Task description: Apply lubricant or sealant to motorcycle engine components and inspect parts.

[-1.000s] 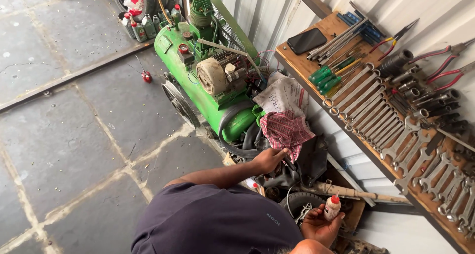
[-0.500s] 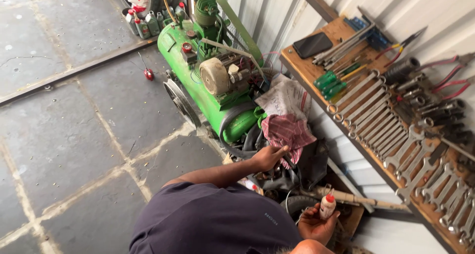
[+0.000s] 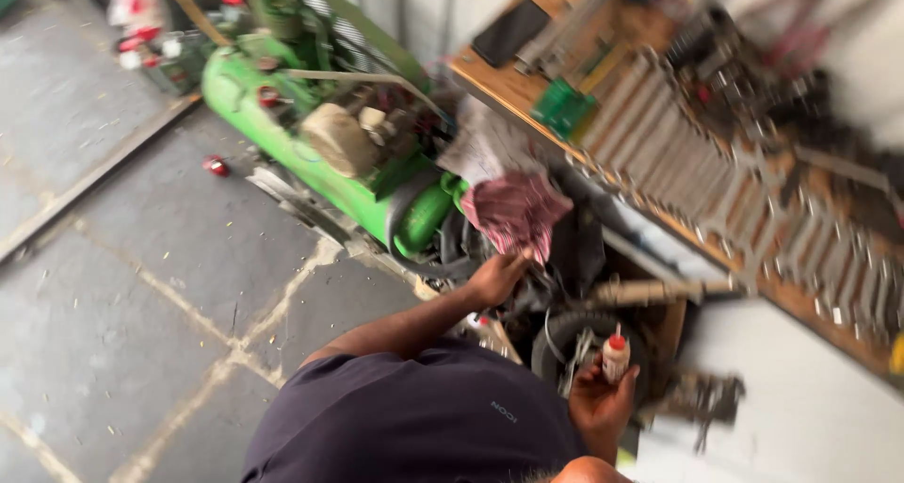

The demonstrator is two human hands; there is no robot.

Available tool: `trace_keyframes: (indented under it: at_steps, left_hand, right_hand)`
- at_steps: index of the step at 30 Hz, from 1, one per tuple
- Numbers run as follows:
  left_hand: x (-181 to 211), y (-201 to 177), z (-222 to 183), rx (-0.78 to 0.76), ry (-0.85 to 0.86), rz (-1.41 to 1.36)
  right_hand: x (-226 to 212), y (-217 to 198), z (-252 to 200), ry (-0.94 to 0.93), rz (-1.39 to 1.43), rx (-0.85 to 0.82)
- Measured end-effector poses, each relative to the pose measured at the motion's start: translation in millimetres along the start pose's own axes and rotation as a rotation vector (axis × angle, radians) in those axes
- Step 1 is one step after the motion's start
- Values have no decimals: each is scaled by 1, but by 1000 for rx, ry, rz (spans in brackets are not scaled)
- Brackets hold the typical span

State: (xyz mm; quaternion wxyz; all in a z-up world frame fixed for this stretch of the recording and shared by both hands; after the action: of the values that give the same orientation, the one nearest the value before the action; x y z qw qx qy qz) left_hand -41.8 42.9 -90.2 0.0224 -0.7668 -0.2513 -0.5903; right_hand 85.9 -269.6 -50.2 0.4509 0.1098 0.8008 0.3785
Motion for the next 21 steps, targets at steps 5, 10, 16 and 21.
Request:
trace_keyframes:
  at_steps: [5, 10, 16, 21]
  left_hand:
    - [-89, 22, 74, 296, 782, 931]
    - [86, 38, -21, -393, -70, -516]
    - [81, 56, -8, -613, -231, -881]
    - [76, 64, 7, -912, -322, -1114]
  right_hand:
    - [5, 20, -40, 52, -40, 97]
    - [10, 31, -53, -6, 90, 229]
    - [19, 36, -54, -4, 101, 294]
    - [23, 40, -57, -69, 58, 346]
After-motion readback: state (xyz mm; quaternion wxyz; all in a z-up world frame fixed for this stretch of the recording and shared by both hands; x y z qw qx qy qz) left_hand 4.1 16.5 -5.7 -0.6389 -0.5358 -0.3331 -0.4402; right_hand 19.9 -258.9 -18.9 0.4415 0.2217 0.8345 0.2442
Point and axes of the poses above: each hand's wrist, its own z-axis towards the middle knuckle, its own y-axis out of the palm, x = y × z, the point moved 4 cm from there along z, towards the middle knuckle, and after that the axes turned 2 degrees about -x, right-handed, at the moved point
